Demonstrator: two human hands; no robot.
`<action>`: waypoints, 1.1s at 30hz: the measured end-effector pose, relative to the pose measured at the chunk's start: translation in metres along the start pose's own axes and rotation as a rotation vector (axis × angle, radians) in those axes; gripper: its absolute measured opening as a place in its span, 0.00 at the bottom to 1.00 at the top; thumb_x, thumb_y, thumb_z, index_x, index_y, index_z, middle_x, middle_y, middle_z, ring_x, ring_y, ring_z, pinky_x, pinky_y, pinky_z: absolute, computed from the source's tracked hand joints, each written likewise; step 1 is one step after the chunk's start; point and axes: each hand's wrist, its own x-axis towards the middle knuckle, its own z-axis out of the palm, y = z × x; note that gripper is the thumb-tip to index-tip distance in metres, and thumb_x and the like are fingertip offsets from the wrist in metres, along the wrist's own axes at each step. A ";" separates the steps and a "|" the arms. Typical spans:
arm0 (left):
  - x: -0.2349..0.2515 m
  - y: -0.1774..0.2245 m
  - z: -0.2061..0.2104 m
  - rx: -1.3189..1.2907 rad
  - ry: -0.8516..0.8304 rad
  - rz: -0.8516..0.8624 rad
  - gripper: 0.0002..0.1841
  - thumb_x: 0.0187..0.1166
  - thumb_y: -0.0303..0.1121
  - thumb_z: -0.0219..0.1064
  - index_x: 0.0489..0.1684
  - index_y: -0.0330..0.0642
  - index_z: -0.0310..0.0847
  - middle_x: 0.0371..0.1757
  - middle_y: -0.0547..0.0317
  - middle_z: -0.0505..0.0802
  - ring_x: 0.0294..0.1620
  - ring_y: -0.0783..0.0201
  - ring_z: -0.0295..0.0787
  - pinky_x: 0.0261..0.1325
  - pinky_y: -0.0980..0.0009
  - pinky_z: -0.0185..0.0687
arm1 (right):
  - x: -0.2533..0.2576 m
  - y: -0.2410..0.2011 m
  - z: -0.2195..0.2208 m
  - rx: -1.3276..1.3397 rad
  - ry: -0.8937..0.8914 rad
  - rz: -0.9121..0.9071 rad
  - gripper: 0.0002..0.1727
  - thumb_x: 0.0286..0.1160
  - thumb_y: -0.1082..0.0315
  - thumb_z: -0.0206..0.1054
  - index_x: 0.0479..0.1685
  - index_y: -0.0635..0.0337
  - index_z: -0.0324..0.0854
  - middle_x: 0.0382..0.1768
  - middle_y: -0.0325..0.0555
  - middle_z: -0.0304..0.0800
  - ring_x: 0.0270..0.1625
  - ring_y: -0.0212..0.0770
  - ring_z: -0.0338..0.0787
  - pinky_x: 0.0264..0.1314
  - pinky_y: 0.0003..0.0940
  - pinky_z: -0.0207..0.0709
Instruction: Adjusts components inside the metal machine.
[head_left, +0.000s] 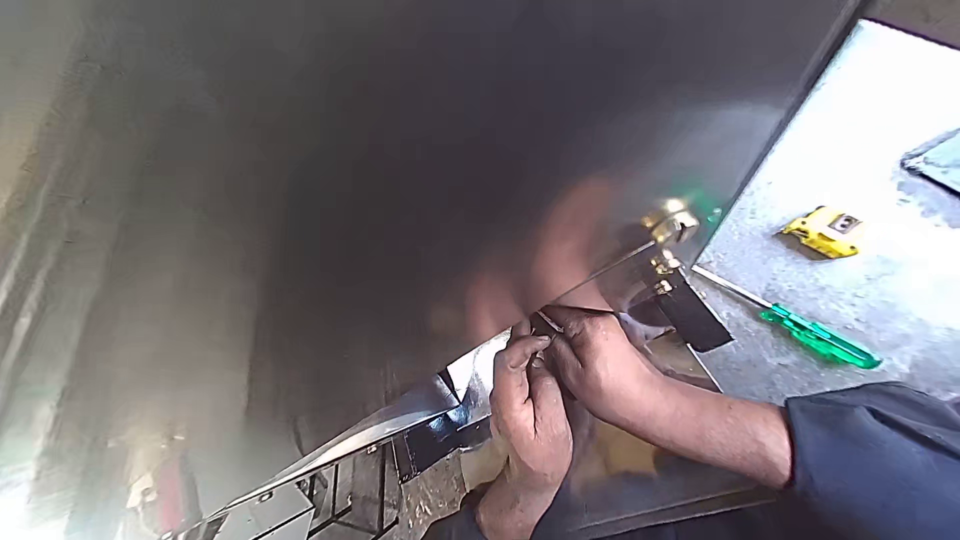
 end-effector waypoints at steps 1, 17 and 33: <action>-0.001 -0.002 0.001 -0.003 -0.026 -0.019 0.14 0.76 0.17 0.50 0.53 0.31 0.79 0.63 0.45 0.91 0.73 0.59 0.84 0.75 0.65 0.81 | 0.000 0.004 0.000 0.003 -0.005 0.024 0.18 0.81 0.67 0.55 0.60 0.58 0.89 0.46 0.46 0.96 0.51 0.36 0.94 0.57 0.34 0.84; 0.002 0.002 -0.001 -0.038 0.028 0.038 0.14 0.80 0.19 0.50 0.55 0.37 0.79 0.63 0.52 0.90 0.75 0.60 0.83 0.78 0.64 0.78 | 0.005 -0.012 -0.002 0.035 -0.011 -0.004 0.21 0.81 0.68 0.53 0.63 0.59 0.88 0.51 0.48 0.96 0.58 0.39 0.93 0.64 0.38 0.82; 0.001 0.004 0.002 0.060 -0.027 -0.008 0.13 0.76 0.18 0.51 0.52 0.32 0.78 0.58 0.50 0.92 0.68 0.64 0.87 0.71 0.69 0.84 | 0.004 -0.005 -0.007 0.046 -0.049 0.081 0.20 0.83 0.68 0.53 0.62 0.59 0.88 0.50 0.47 0.95 0.57 0.37 0.92 0.63 0.35 0.80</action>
